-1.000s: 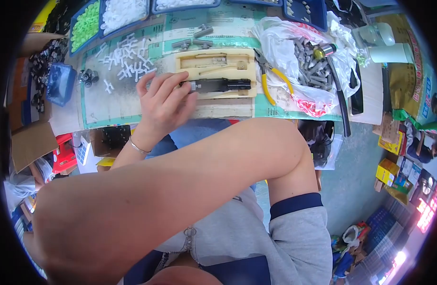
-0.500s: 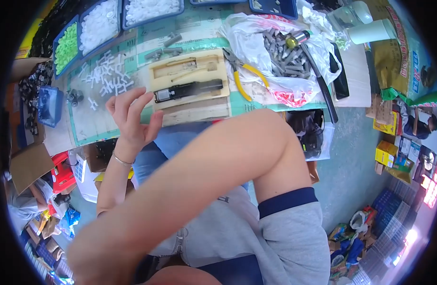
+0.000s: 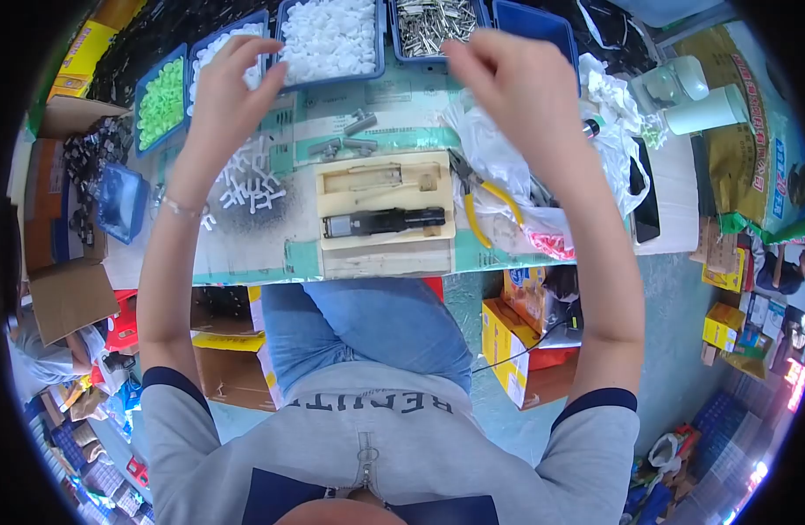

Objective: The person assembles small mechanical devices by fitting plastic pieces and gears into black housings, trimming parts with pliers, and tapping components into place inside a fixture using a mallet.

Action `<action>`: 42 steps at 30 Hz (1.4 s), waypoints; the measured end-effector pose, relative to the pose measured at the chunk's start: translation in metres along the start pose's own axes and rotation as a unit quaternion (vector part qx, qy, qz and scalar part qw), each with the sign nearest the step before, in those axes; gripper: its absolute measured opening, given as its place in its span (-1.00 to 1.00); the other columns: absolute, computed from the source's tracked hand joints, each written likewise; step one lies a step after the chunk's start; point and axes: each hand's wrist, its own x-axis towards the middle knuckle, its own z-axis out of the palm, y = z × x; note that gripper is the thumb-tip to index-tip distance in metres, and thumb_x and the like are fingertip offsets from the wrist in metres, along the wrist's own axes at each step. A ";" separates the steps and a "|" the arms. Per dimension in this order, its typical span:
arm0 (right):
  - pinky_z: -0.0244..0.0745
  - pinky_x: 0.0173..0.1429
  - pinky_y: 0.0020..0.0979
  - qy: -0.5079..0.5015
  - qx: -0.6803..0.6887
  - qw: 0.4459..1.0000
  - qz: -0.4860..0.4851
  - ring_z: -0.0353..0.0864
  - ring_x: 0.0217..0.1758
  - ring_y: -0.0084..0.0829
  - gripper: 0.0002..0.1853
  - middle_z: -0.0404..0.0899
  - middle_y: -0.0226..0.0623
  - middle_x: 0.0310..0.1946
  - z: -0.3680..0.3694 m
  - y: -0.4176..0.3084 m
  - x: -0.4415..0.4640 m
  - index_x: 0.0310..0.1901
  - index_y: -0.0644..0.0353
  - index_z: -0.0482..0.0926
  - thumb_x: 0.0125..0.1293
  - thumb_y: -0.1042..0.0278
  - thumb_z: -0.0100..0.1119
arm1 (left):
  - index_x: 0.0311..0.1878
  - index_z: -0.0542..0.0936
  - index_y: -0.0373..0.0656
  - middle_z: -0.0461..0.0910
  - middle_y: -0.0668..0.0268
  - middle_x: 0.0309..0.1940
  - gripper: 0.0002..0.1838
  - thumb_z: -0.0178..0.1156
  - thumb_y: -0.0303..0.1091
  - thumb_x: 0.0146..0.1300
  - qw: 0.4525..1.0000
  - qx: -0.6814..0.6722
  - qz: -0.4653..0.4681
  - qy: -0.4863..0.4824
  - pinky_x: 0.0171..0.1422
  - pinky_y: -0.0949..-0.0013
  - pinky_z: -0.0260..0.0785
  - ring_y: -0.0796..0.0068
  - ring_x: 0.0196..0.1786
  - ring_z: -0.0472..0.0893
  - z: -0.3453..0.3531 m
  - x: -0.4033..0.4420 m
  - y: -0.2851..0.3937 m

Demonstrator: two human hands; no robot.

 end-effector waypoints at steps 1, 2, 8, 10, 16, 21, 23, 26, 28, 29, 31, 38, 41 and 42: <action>0.29 -0.51 -0.44 -0.003 -0.039 0.999 0.029 0.50 -0.58 -0.28 -0.71 0.45 -0.22 -0.67 0.002 0.015 0.012 -0.50 0.21 0.53 0.23 0.16 0.20 | -0.22 0.60 -0.18 0.59 0.24 -0.26 -0.82 0.21 -0.35 0.11 0.999 -0.002 -0.003 -0.033 -0.17 0.35 0.38 0.28 -0.27 0.57 0.005 0.009 0.004; 0.32 -0.41 -0.42 0.008 -0.085 0.996 -0.030 0.49 -0.48 -0.30 -0.76 0.48 -0.26 -0.59 0.015 0.038 0.024 -0.42 0.20 0.55 0.22 0.19 0.20 | -0.21 0.60 -0.19 0.57 0.18 -0.24 -0.80 0.21 -0.35 0.10 0.998 -0.003 -0.006 -0.066 -0.15 0.31 0.41 0.18 -0.23 0.57 0.011 0.018 0.005; 0.29 0.04 -0.23 -0.039 -0.276 0.951 -0.132 0.53 -0.18 -0.29 -0.82 0.57 -0.28 -0.37 0.059 0.054 0.064 -0.34 0.12 0.65 0.07 0.24 0.24 | -0.32 0.64 -0.12 0.52 0.25 -0.37 -0.83 0.22 -0.25 0.08 0.989 0.134 0.053 -0.023 -0.11 0.19 0.32 0.22 -0.19 0.53 0.054 0.044 0.000; 0.28 0.03 -0.22 -0.062 -0.285 0.949 -0.116 0.52 -0.19 -0.26 -0.84 0.57 -0.29 -0.36 0.068 0.055 0.072 -0.38 0.13 0.64 0.06 0.24 0.23 | -0.30 0.64 -0.12 0.56 0.29 -0.33 -0.83 0.21 -0.25 0.13 0.976 0.202 0.029 -0.072 -0.11 0.27 0.34 0.35 -0.18 0.56 0.059 0.049 0.000; 0.40 -0.04 -0.21 -0.097 -0.278 0.952 -0.083 0.58 -0.26 -0.19 -0.89 0.58 -0.18 -0.41 0.064 0.042 0.075 -0.39 0.22 0.60 0.09 0.38 0.14 | -0.52 0.61 -0.15 0.52 0.18 -0.40 -0.88 0.18 -0.33 0.00 0.987 0.156 0.003 -0.043 -0.11 0.17 0.34 0.18 -0.19 0.51 0.067 0.050 0.003; 0.39 -0.05 -0.14 -0.055 -0.261 0.961 -0.068 0.60 -0.38 -0.12 -0.91 0.59 -0.06 -0.54 0.083 0.049 0.085 -0.58 0.17 0.60 -0.07 0.42 0.11 | -0.51 0.62 -0.13 0.53 0.18 -0.39 -0.88 0.19 -0.31 -0.02 0.988 0.140 0.008 -0.059 -0.10 0.16 0.33 0.19 -0.18 0.52 0.064 0.057 0.022; 0.41 -0.08 -0.14 -0.060 -0.255 0.963 -0.066 0.60 -0.38 -0.11 -0.92 0.59 -0.06 -0.54 0.078 0.049 0.083 -0.57 0.19 0.59 -0.07 0.42 0.12 | -0.50 0.62 -0.13 0.53 0.18 -0.38 -0.88 0.19 -0.31 -0.02 0.984 0.165 0.015 -0.070 -0.08 0.16 0.32 0.20 -0.17 0.52 0.066 0.061 0.023; 0.45 -0.15 -0.15 -0.055 -0.184 0.981 -0.015 0.60 -0.38 -0.09 -0.92 0.58 -0.05 -0.53 0.064 0.034 0.079 -0.54 0.21 0.58 -0.07 0.42 0.13 | -0.49 0.63 -0.14 0.53 0.20 -0.37 -0.89 0.19 -0.33 -0.04 0.981 0.183 0.033 -0.057 -0.07 0.17 0.31 0.22 -0.16 0.52 0.068 0.062 0.019; 0.49 -0.27 -0.18 -0.026 -0.067 0.997 0.032 0.59 -0.38 -0.06 -0.89 0.57 -0.04 -0.51 0.055 0.032 0.073 -0.45 0.25 0.57 -0.04 0.43 0.15 | -0.50 0.62 -0.15 0.54 0.20 -0.38 -0.90 0.17 -0.37 -0.04 0.980 0.186 0.044 -0.058 -0.07 0.18 0.31 0.22 -0.17 0.52 0.067 0.062 0.020; 0.49 -0.27 -0.18 -0.025 -0.067 0.997 0.034 0.59 -0.38 -0.06 -0.89 0.57 -0.04 -0.51 0.056 0.038 0.072 -0.45 0.25 0.57 -0.04 0.43 0.15 | -0.50 0.62 -0.15 0.54 0.20 -0.38 -0.90 0.17 -0.37 -0.04 0.980 0.185 0.046 -0.059 -0.07 0.18 0.31 0.22 -0.17 0.52 0.068 0.061 0.018; 0.49 -0.31 -0.25 0.046 0.011 0.999 -0.008 0.60 -0.43 -0.11 -0.90 0.56 -0.02 -0.53 0.061 0.049 0.071 -0.45 0.30 0.54 -0.04 0.48 0.16 | -0.50 0.61 -0.15 0.53 0.19 -0.37 -0.92 0.16 -0.40 -0.05 0.977 0.194 0.067 -0.063 -0.07 0.18 0.30 0.22 -0.17 0.51 0.071 0.060 0.012; 0.51 -0.38 -0.36 0.016 0.309 0.937 0.160 0.60 -0.51 -0.31 -0.88 0.61 -0.24 -0.50 0.052 0.039 0.061 -0.29 0.22 0.56 0.11 0.51 0.09 | -0.42 0.56 -0.14 0.49 0.20 -0.32 -0.91 0.17 -0.36 0.03 0.987 0.159 0.016 0.024 -0.08 0.18 0.29 0.21 -0.16 0.49 0.060 0.061 0.006; 0.57 -0.31 -0.34 0.020 0.439 0.885 0.155 0.62 -0.50 -0.23 -0.78 0.64 -0.25 -0.41 0.063 0.048 0.053 -0.15 0.12 0.54 0.14 0.47 0.09 | -0.37 0.59 -0.11 0.49 0.21 -0.32 -0.88 0.19 -0.31 0.04 0.989 0.136 -0.026 -0.050 -0.07 0.15 0.30 0.20 -0.16 0.51 0.053 0.057 -0.004; 0.57 -0.22 -0.39 0.017 0.424 0.890 0.167 0.64 -0.39 -0.31 -0.85 0.61 -0.28 -0.38 0.063 0.040 0.049 -0.20 0.18 0.53 0.17 0.47 0.12 | -0.37 0.59 -0.11 0.49 0.21 -0.32 -0.88 0.19 -0.31 0.04 0.989 0.138 -0.026 -0.049 -0.07 0.15 0.30 0.20 -0.16 0.51 0.054 0.056 -0.004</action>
